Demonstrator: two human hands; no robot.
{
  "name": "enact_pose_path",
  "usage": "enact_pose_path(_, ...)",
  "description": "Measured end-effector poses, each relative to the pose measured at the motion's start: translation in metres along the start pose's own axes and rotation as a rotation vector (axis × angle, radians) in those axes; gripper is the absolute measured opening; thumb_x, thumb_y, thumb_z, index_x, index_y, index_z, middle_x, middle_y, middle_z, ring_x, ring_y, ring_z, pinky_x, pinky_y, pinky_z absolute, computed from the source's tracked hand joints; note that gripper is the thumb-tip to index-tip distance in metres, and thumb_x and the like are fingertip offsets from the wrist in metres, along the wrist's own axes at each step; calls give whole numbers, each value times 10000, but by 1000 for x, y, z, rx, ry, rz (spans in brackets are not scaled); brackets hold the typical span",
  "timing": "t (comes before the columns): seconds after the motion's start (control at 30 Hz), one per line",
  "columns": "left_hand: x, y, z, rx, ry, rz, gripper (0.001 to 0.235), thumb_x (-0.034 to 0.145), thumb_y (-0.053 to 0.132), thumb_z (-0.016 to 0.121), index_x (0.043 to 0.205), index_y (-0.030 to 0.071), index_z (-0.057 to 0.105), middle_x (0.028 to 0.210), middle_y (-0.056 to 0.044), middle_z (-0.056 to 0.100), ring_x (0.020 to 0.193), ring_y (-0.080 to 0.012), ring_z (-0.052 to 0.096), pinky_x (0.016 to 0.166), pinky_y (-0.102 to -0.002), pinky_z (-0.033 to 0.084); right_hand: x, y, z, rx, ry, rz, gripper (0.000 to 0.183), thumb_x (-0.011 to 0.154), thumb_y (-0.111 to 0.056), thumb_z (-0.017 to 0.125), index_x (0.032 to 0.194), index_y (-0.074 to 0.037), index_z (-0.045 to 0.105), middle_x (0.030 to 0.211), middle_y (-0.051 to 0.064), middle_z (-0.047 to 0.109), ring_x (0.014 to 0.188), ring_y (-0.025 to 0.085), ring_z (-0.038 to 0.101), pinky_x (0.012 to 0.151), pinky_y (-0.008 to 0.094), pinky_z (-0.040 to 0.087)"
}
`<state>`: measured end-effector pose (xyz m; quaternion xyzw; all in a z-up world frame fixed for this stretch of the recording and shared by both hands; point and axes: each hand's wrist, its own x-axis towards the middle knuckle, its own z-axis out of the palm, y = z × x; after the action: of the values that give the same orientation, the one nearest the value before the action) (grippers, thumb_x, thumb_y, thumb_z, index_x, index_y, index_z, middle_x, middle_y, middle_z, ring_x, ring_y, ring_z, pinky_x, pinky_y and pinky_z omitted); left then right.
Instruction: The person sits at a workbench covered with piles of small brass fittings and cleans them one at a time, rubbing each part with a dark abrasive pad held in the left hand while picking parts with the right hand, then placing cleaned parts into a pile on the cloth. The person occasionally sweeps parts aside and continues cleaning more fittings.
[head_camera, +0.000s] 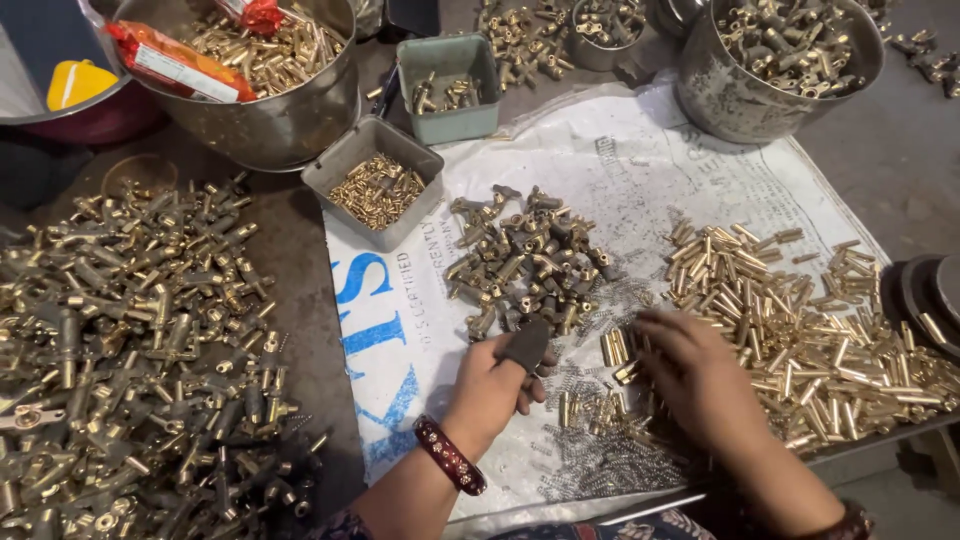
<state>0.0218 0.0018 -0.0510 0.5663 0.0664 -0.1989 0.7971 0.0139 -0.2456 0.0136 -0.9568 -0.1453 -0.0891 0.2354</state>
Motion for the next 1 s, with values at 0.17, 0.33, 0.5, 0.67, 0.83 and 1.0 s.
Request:
enact_pose_path(0.17, -2, 10, 2, -58, 13, -60, 299, 1009, 243, 553, 1060, -9, 706, 945, -54, 726, 594, -97, 643, 454, -237, 449, -31, -35, 7, -62, -118, 23, 351, 808, -131, 735, 1159, -126, 737, 1259, 92, 678, 1155, 292, 638, 932, 392, 541)
enact_pose_path(0.33, -8, 22, 6, -92, 48, -162, 386, 1015, 330, 537, 955, -11, 709, 824, -63, 712, 536, -132, 664, 411, -236, 419, -43, -11, -5, 130, -148, -129, 344, 791, -136, 746, 1134, -162, 750, 1175, 63, 743, 1087, 257, 720, 891, 375, 585)
enact_pose_path(0.5, -17, 20, 11, -35, -46, -135, 345, 1001, 284, 560, 919, -2, 736, 779, -49, 717, 504, -98, 600, 390, -229, 374, 14, 12, -13, -43, 12, 82, 279, 823, -165, 732, 1098, -126, 758, 1105, 68, 740, 988, 275, 720, 850, 378, 583)
enact_pose_path(0.67, -16, 20, 7, -75, -38, -97, 303, 989, 263, 560, 921, 18, 726, 795, -40, 717, 506, -89, 570, 398, -239, 362, 36, 8, 0, -285, -69, 86, 201, 831, -234, 750, 998, -133, 803, 991, 66, 729, 914, 291, 697, 772, 398, 570)
enact_pose_path(0.83, -21, 32, 11, -155, -14, -283, 521, 1031, 461, 424, 816, 62, 680, 686, -37, 669, 444, -90, 548, 362, -226, 307, 28, 19, 10, -359, -82, 248, 235, 880, -291, 741, 1048, -132, 778, 1007, 65, 711, 848, 272, 704, 693, 401, 586)
enact_pose_path(1.0, -22, 31, 13, -192, -27, -307, 479, 1035, 436, 480, 828, 55, 682, 666, -35, 640, 432, -95, 532, 349, -232, 279, 36, 9, 6, -439, 34, 181, 212, 860, -290, 764, 1003, -135, 788, 995, 83, 716, 842, 306, 706, 702, 409, 578)
